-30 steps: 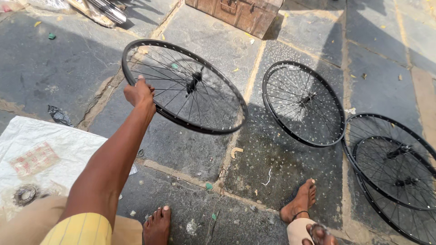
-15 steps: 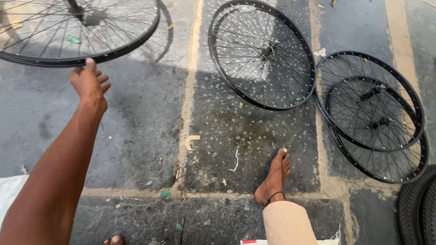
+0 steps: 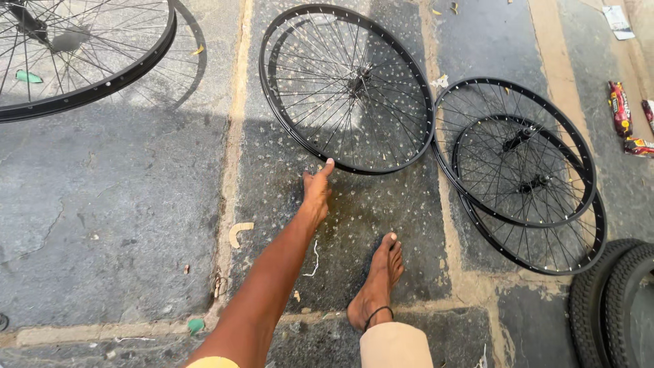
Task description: The person sits on the ground and assembles a bicycle wheel by attaching a rim to a hub. They insert spokes into the rim and hub, then use a tool to tighten the spoke nipples to secure the wheel structure.
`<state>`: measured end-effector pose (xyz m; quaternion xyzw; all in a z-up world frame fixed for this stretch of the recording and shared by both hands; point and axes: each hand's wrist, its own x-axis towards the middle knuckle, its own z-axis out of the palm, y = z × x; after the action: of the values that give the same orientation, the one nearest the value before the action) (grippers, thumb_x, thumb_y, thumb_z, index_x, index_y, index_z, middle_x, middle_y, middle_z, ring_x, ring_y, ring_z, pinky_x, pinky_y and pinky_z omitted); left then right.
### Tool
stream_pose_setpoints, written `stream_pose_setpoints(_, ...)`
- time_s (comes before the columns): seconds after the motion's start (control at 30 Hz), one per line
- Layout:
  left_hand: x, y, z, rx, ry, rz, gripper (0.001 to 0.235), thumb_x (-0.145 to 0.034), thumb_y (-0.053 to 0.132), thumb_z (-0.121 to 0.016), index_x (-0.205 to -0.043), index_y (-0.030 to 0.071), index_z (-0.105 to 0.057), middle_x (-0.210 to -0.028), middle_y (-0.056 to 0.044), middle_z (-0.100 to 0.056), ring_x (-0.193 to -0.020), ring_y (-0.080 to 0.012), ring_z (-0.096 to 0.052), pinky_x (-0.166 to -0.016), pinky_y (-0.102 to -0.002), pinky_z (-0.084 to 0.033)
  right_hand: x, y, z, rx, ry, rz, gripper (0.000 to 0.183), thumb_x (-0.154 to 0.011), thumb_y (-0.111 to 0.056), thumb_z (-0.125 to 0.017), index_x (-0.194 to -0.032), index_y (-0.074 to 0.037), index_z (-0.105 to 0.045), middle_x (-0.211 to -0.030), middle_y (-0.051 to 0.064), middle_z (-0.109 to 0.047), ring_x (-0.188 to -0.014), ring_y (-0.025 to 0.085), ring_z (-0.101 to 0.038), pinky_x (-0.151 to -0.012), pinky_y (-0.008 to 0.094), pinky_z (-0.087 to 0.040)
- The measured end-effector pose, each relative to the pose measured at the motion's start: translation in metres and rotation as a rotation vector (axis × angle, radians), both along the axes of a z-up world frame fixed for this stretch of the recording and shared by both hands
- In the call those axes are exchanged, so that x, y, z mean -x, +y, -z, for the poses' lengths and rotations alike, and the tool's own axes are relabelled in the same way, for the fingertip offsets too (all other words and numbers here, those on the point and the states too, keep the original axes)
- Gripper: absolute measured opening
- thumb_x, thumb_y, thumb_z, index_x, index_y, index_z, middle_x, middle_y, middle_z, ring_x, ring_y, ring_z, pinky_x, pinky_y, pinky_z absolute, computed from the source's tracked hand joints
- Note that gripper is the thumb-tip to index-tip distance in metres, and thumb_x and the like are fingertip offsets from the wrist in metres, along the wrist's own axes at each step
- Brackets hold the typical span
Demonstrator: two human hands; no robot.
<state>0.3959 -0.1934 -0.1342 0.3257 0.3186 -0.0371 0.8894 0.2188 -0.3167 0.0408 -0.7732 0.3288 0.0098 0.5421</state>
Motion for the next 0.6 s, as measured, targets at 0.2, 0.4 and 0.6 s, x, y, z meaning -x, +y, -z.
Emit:
stream_pose_setpoints(0.2, -0.022, 0.04, -0.05, -0.116, -0.112, -0.029, 0.07, -0.081, 0.039, -0.083, -0.125, -0.002, -0.048, -0.113, -0.017, -0.058, -0.106, -0.0324, -0.057, -0.089, -0.05, -0.047, 0.056, -0.059, 0.016, -0.233, -0.09, 0.072, 0.056, -0.104, -0.055, -0.039, -0.143, -0.017, -0.046, -0.149, 0.011, -0.043, -0.123, 0.025, -0.04, -0.1, 0.046, -0.034)
stream_pose_setpoints(0.4, 0.06, 0.14, -0.152, -0.949, -0.166, -0.289, 0.032, -0.072, 0.014, -0.075, -0.092, -0.001, -0.054, -0.077, -0.01, -0.062, -0.068, -0.0211, -0.062, -0.059, -0.042, -0.052, 0.15, -0.132, 0.015, -0.654, -0.295, 0.107, 0.045, -0.108, -0.047, -0.045, -0.136, -0.013, -0.052, -0.142, 0.014, -0.051, -0.109, 0.024, -0.048, -0.089, 0.044, -0.039)
stream_pose_setpoints(0.6, 0.246, 0.201, -0.257, -1.571, -0.29, -0.132, 0.031, -0.076, 0.02, -0.078, -0.083, 0.0, -0.056, -0.066, -0.015, -0.056, -0.059, -0.0282, -0.053, -0.057, -0.045, -0.043, 0.23, -0.144, -0.028, -1.049, -0.523, -0.064, 0.036, -0.112, -0.04, -0.051, -0.13, -0.009, -0.058, -0.134, 0.017, -0.059, -0.095, 0.023, -0.056, -0.079, 0.042, -0.045)
